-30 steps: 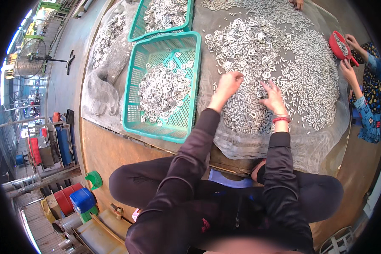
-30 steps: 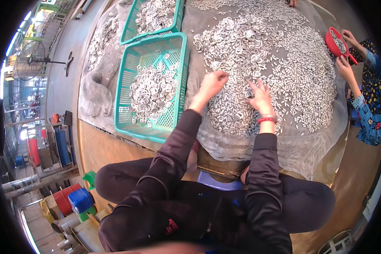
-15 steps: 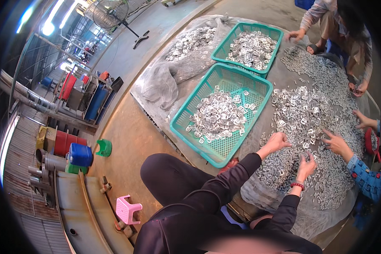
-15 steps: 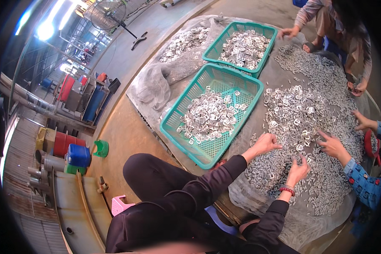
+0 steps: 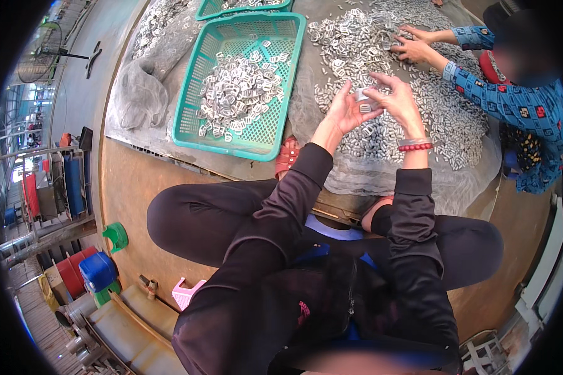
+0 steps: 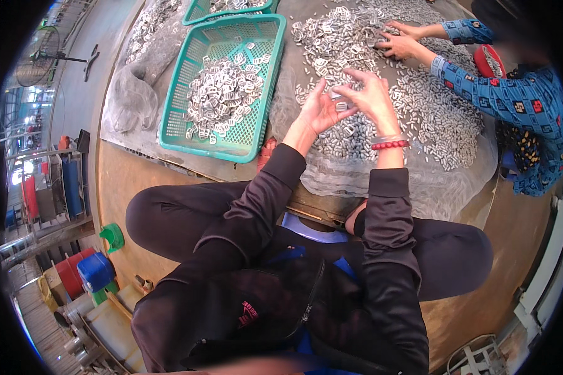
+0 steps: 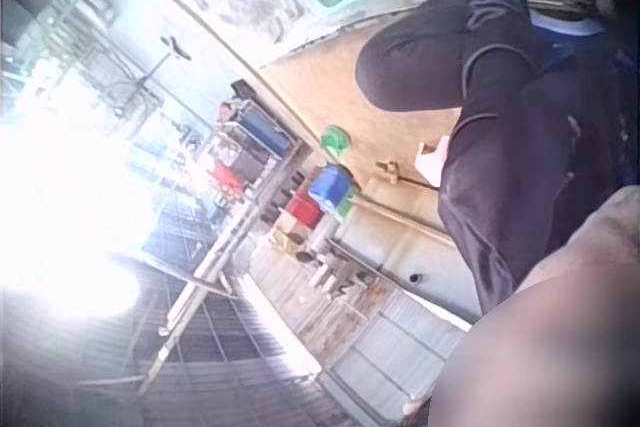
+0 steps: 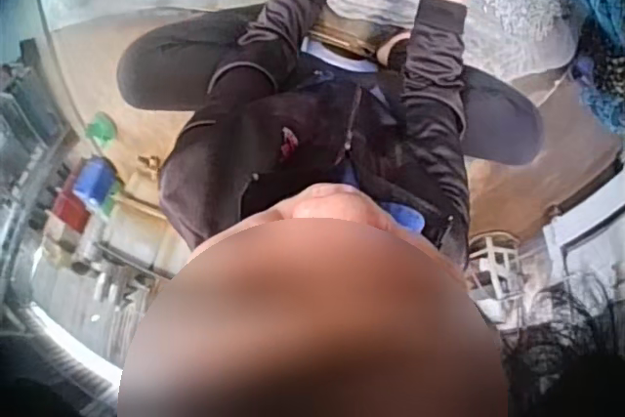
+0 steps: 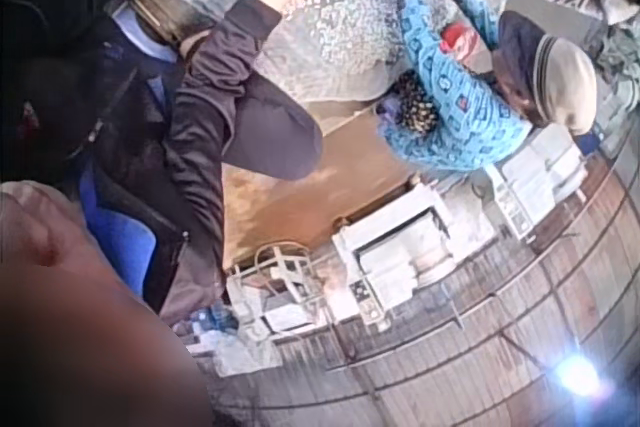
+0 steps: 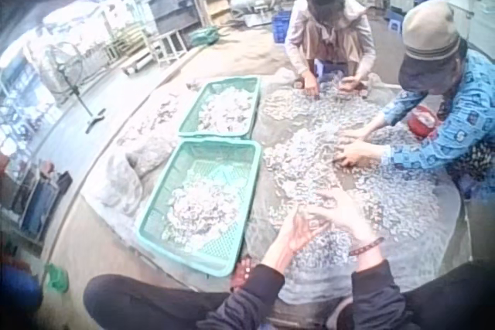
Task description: The person sits cross-legged and sorts small silver metal parts from a large pile on a tarp, placing selected pieces into green plastic baskets. The person handles the parts by hand, picking them up and moving them between the pile and the baskets.
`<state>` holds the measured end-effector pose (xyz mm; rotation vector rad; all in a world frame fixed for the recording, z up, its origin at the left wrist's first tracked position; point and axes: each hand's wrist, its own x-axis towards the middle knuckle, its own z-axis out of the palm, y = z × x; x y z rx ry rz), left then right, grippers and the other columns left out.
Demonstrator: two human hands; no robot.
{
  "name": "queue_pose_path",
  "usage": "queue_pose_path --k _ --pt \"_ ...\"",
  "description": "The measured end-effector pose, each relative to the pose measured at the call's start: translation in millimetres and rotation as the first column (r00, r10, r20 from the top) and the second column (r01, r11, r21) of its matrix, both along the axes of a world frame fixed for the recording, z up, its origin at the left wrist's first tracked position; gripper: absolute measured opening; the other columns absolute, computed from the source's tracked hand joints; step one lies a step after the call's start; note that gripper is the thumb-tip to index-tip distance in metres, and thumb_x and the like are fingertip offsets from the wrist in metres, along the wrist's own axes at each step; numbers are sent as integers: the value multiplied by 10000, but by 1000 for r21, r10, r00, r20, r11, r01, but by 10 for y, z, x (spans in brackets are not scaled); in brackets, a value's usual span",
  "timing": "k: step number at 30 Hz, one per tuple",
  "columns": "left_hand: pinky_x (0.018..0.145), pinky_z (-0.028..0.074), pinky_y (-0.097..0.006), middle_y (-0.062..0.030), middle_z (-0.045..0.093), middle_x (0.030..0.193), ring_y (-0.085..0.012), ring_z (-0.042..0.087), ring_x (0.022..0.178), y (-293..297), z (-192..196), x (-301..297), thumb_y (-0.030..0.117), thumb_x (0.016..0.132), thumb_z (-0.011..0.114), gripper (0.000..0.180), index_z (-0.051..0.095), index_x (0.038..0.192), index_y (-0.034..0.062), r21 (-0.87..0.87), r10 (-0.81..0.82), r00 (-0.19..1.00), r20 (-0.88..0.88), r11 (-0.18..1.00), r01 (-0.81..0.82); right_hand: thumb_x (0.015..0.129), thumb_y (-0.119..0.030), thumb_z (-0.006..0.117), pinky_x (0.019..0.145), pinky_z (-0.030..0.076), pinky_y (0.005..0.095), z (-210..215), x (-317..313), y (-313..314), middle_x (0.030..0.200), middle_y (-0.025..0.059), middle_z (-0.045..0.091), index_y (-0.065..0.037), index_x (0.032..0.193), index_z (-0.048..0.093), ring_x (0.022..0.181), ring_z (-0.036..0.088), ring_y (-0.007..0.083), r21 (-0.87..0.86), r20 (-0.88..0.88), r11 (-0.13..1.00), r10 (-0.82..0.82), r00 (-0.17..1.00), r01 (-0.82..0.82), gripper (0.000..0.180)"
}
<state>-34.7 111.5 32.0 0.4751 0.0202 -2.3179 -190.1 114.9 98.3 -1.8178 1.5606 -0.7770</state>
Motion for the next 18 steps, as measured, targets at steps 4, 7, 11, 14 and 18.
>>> queue_pose_path --k 4,7,11,14,18 --pt "592 499 -284 -143 567 913 -237 573 785 -269 311 314 232 889 530 244 547 935 -7 -75 152 988 -20 985 -154 723 -377 692 825 447 353 -73 -119 68 954 179 649 -67 1174 585 940 604 291 -93 -105 970 -233 967 224 557" --pt "584 487 -306 -100 610 872 -209 597 738 -475 568 941 210 849 584 168 588 889 46 -435 440 832 339 857 -276 629 -184 780 748 483 341 -386 -239 154 874 158 660 -72 1077 612 798 640 239 436 -92 900 25 995 18 491" --pt "950 353 -418 -141 577 1031 -305 485 1069 -561 706 1676 262 861 570 358 542 1133 30 -574 678 -485 552 731 370 620 -12 694 750 465 419 -1009 148 527 925 206 555 -28 905 585 886 558 385 131 -215 986 -73 974 103 305" --pt "944 358 -398 -164 566 1047 -325 469 1066 -556 529 1682 212 848 593 342 540 1143 47 -587 700 -703 129 625 515 644 21 651 702 479 385 -1240 202 556 859 177 593 -16 857 607 801 596 324 47 -119 965 -250 961 257 221" --pt "786 474 -294 -94 647 973 -169 605 868 -797 -4 923 91 842 582 326 530 1156 21 -728 693 226 684 632 266 669 5 659 673 488 301 -1238 -107 323 773 109 656 -29 939 651 712 625 186 294 130 875 -434 891 384 273"
